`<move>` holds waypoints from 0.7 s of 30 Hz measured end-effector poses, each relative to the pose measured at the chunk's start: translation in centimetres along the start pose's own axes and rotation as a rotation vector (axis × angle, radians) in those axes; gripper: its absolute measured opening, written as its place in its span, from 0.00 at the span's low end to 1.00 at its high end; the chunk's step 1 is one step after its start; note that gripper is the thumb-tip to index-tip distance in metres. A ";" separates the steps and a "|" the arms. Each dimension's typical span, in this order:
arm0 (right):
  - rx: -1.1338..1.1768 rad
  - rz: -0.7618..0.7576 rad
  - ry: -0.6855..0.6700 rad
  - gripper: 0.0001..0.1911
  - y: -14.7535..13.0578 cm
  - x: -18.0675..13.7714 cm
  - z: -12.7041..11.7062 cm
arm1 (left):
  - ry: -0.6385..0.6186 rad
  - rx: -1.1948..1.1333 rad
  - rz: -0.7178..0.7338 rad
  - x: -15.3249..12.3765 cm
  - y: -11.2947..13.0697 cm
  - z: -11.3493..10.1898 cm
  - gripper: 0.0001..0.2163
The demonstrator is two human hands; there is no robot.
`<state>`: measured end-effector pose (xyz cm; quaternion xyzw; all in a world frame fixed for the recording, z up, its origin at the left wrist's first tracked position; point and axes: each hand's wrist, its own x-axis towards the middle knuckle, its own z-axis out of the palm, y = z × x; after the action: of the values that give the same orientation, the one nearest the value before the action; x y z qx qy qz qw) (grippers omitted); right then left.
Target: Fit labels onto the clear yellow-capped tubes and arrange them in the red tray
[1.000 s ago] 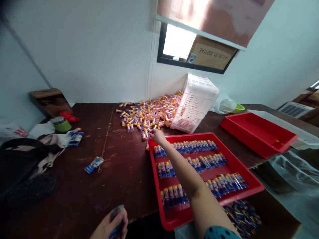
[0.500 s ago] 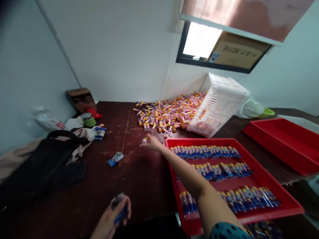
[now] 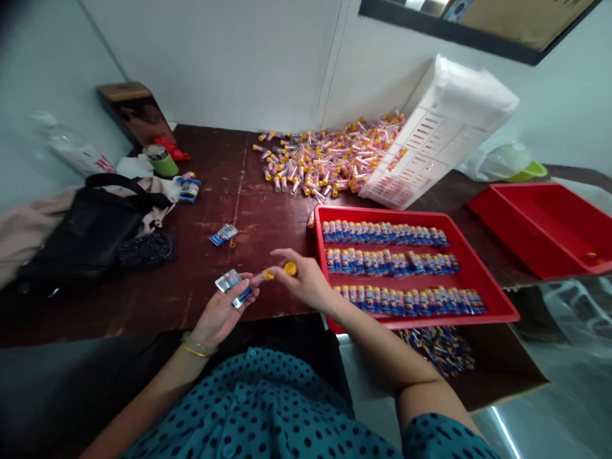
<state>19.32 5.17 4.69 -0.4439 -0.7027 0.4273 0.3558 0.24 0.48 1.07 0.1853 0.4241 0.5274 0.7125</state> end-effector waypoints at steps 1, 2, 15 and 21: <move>0.012 -0.032 -0.030 0.14 0.0 -0.6 0.2 | -0.024 0.011 0.005 -0.2 -0.1 0.3 0.11; 0.035 -0.058 -0.042 0.14 0.0 -1.0 0.4 | -0.052 0.018 0.004 -0.4 -0.1 0.6 0.12; -0.027 -0.123 -0.044 0.05 1.1 -2.8 0.0 | 0.046 0.327 0.054 -0.5 -2.1 1.5 0.15; 0.003 -0.076 -0.052 0.08 2.1 -2.8 0.8 | -0.016 0.250 -0.023 -0.8 -2.1 2.0 0.15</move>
<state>20.28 2.87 2.14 -0.4051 -0.7274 0.4259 0.3541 3.01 -0.67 1.10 0.2721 0.4830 0.4608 0.6931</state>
